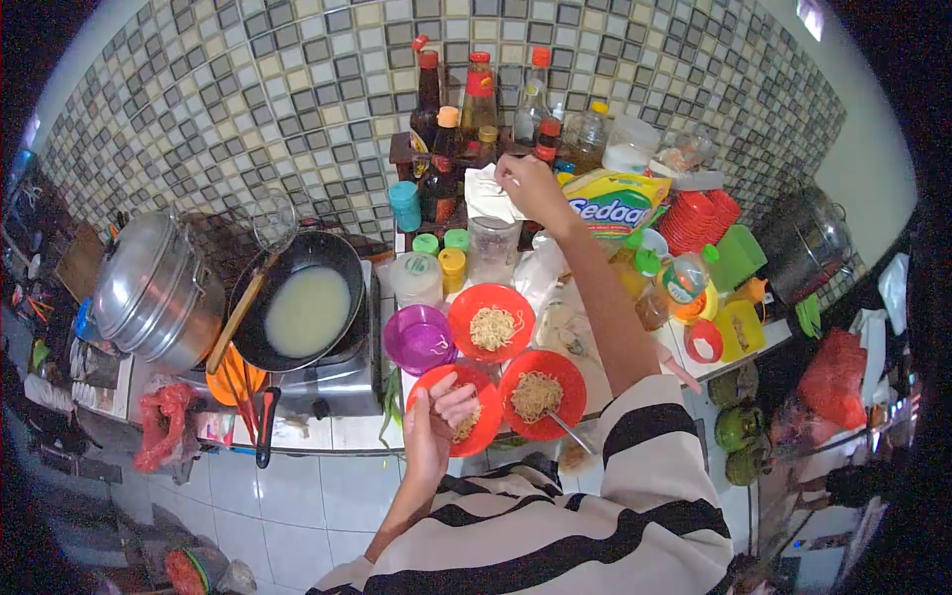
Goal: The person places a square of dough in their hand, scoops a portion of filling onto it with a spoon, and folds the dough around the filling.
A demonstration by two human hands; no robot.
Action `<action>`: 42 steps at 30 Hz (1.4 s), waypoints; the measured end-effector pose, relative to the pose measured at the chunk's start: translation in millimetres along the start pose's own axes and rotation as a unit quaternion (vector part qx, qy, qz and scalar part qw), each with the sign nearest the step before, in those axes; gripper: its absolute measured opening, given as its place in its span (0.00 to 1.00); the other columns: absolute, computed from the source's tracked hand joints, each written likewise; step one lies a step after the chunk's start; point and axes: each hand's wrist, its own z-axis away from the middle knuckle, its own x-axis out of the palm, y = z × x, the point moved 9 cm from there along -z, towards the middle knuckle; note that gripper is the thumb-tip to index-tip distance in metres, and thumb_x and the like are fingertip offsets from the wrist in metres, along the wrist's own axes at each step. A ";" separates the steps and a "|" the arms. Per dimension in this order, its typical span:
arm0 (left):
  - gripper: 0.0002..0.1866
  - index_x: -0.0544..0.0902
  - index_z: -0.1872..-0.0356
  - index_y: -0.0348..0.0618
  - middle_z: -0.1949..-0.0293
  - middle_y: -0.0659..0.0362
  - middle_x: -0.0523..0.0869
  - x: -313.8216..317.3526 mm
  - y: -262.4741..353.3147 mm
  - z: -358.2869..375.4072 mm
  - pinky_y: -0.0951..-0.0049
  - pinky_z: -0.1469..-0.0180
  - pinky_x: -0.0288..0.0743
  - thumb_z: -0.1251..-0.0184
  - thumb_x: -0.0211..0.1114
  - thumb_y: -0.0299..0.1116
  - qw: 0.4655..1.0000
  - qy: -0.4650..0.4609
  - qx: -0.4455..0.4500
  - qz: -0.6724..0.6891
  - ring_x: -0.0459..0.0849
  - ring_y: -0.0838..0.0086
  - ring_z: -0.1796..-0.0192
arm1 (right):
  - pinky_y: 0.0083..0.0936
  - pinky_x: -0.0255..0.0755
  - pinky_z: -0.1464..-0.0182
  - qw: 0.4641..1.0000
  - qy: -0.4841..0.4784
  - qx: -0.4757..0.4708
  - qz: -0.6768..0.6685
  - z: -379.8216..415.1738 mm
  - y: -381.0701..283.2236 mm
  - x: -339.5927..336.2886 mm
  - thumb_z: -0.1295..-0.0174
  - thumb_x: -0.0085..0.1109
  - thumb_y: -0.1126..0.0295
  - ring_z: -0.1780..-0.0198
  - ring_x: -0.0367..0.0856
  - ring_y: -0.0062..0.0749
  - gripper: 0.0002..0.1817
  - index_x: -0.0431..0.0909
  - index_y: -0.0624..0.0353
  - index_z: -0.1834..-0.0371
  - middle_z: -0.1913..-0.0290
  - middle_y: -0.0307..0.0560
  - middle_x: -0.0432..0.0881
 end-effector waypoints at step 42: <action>0.13 0.75 0.74 0.38 0.73 0.48 0.82 -28.1 66.9 47.5 0.67 0.61 0.75 0.37 0.55 0.37 0.969 -0.117 0.210 -0.059 0.82 0.65 0.66 | 0.27 0.70 0.57 0.989 0.142 0.026 0.014 150.9 -82.9 -157.1 0.45 0.55 0.72 0.60 0.77 0.35 0.07 0.74 0.62 0.65 0.60 0.49 0.77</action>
